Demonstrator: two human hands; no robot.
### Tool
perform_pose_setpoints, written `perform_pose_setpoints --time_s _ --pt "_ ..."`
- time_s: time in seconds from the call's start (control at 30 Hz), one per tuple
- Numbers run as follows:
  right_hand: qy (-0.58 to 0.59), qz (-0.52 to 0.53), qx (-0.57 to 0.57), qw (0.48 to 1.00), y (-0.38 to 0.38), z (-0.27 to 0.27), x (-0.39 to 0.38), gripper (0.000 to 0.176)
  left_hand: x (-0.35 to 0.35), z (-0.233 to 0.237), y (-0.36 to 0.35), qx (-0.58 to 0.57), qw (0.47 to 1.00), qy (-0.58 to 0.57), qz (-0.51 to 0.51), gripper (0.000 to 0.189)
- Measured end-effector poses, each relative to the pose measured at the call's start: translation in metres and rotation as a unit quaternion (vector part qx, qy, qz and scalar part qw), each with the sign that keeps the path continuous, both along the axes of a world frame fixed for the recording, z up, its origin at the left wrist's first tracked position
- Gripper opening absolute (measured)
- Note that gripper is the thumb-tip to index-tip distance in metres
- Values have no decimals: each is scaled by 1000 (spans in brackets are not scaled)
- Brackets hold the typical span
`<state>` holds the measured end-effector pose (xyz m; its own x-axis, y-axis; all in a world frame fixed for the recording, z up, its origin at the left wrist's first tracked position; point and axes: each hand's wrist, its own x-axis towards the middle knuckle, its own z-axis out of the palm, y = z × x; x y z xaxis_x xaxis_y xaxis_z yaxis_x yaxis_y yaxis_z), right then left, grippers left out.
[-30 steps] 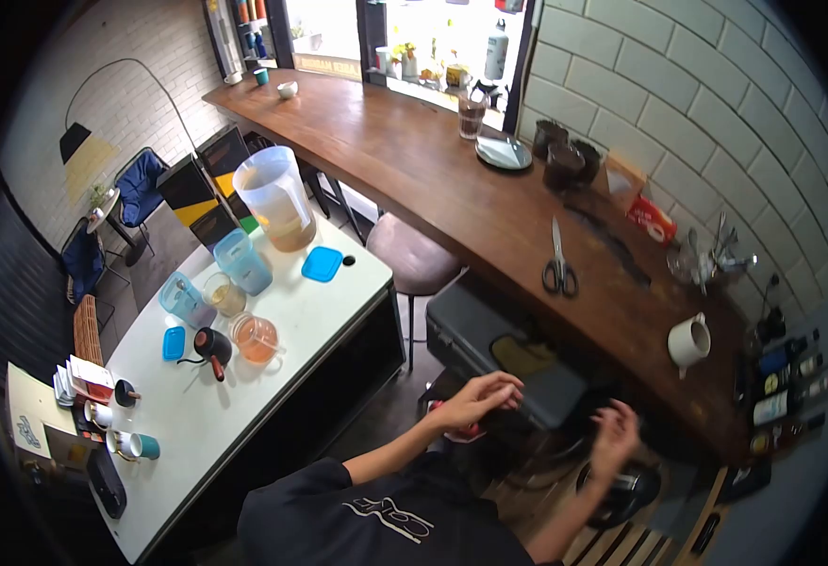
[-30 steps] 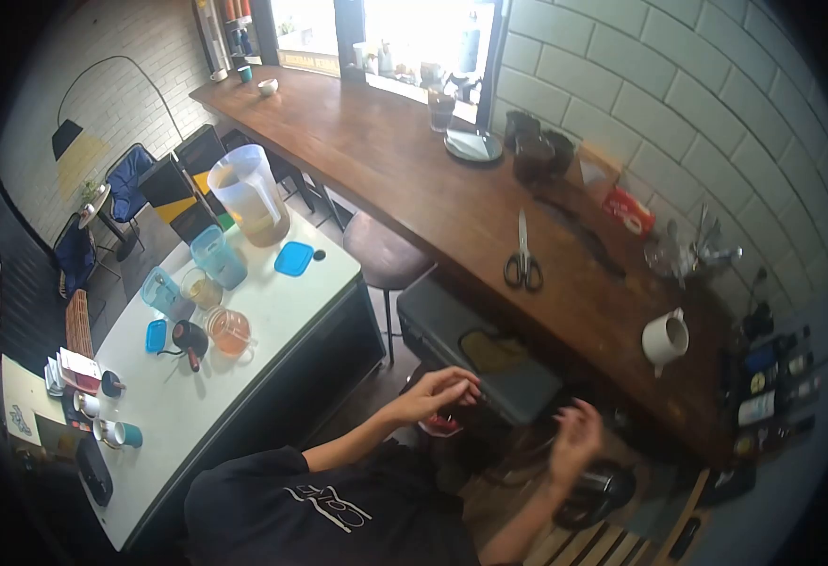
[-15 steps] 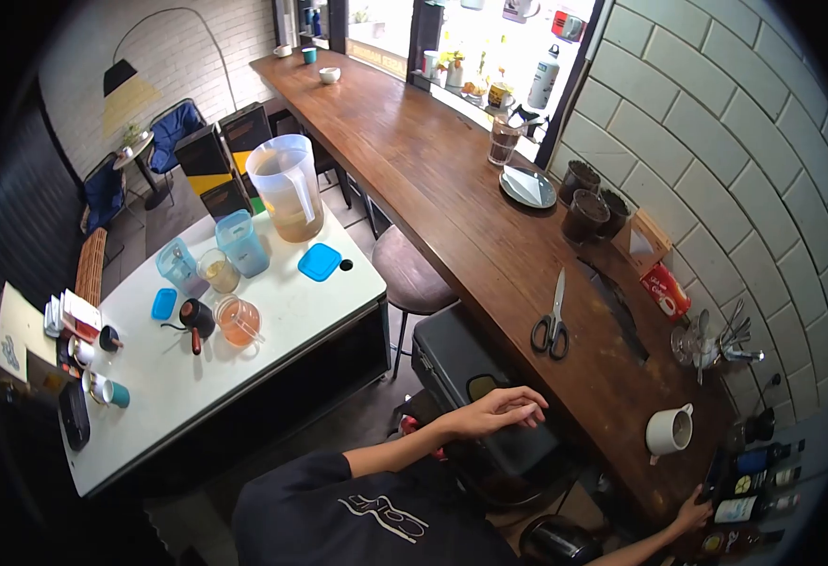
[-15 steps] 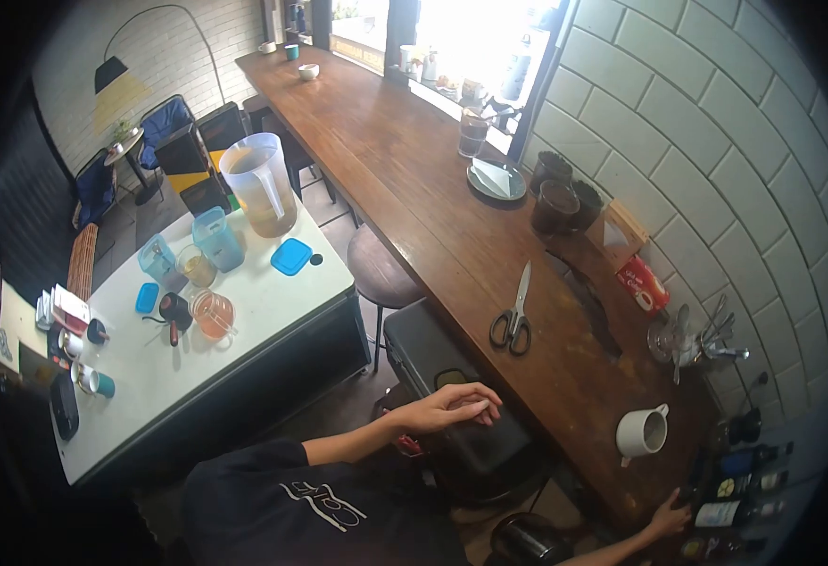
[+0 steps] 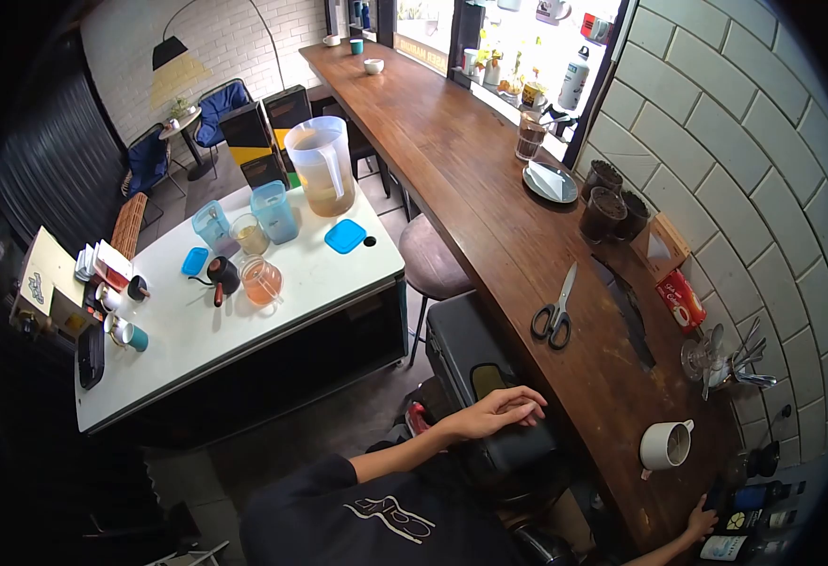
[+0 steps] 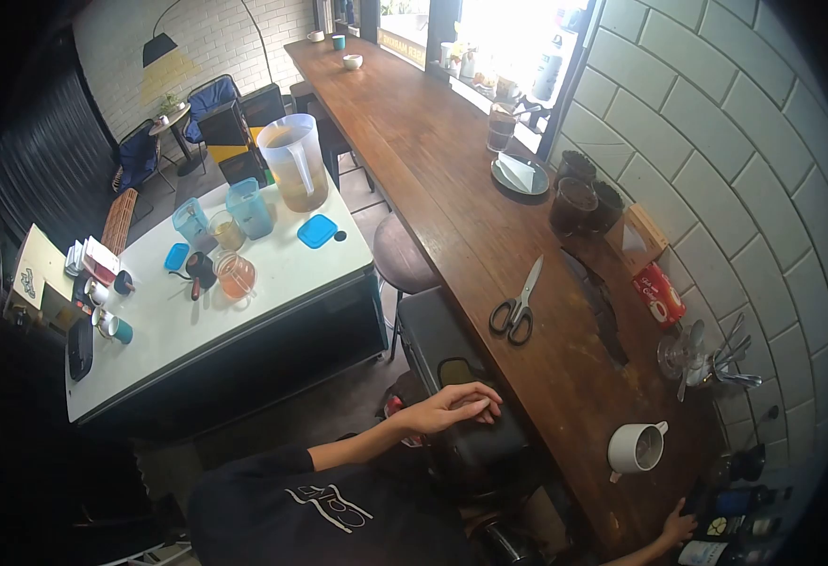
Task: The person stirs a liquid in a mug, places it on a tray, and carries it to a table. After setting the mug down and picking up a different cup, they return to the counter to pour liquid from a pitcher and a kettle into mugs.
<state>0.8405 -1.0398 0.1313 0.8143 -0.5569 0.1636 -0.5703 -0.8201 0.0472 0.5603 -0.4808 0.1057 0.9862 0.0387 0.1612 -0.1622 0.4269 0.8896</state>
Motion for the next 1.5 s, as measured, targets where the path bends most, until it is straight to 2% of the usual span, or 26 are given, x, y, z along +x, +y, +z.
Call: perform_pose_setpoints --time_s 0.6,0.83,0.9,0.97,1.03,1.07,1.1,1.17,1.23,1.27,1.3,1.37,1.5 --pt "-24 75 42 996 -26 10 4 68 -7 -9 -14 -6 999 16 44 33" --pt "-81 134 82 984 -24 15 4 63 -16 -10 -12 -7 997 31 70 34" --pt "-143 195 118 963 -20 20 -2 62 -20 -13 -11 -9 996 35 78 32" --pt "-171 232 149 946 17 31 -20 61 -26 -18 -11 -11 995 38 88 31" --pt "-291 328 354 826 97 52 -70 36 -34 -21 -12 -27 992 73 101 30" --pt "-299 358 408 785 119 47 -78 24 -37 -22 -13 -23 991 77 103 30" --pt "-296 355 413 785 138 54 -86 24 -40 -23 -13 -23 990 78 111 30" --pt "-157 441 461 754 176 68 -107 23 -50 -21 -11 -41 989 85 117 30" --pt "-136 483 389 773 202 75 -114 23 -55 -20 -7 -25 986 98 130 31" --pt "-89 480 383 784 215 88 -122 23 -57 -21 -4 -34 987 91 127 31" --pt "-153 445 380 796 219 77 -125 23 -56 -23 1 -45 988 82 121 31" --pt "-115 434 349 823 217 83 -123 23 -50 -27 9 -55 991 68 99 30" --pt "-157 427 313 833 239 103 -136 25 -42 -24 27 -69 993 76 51 30"
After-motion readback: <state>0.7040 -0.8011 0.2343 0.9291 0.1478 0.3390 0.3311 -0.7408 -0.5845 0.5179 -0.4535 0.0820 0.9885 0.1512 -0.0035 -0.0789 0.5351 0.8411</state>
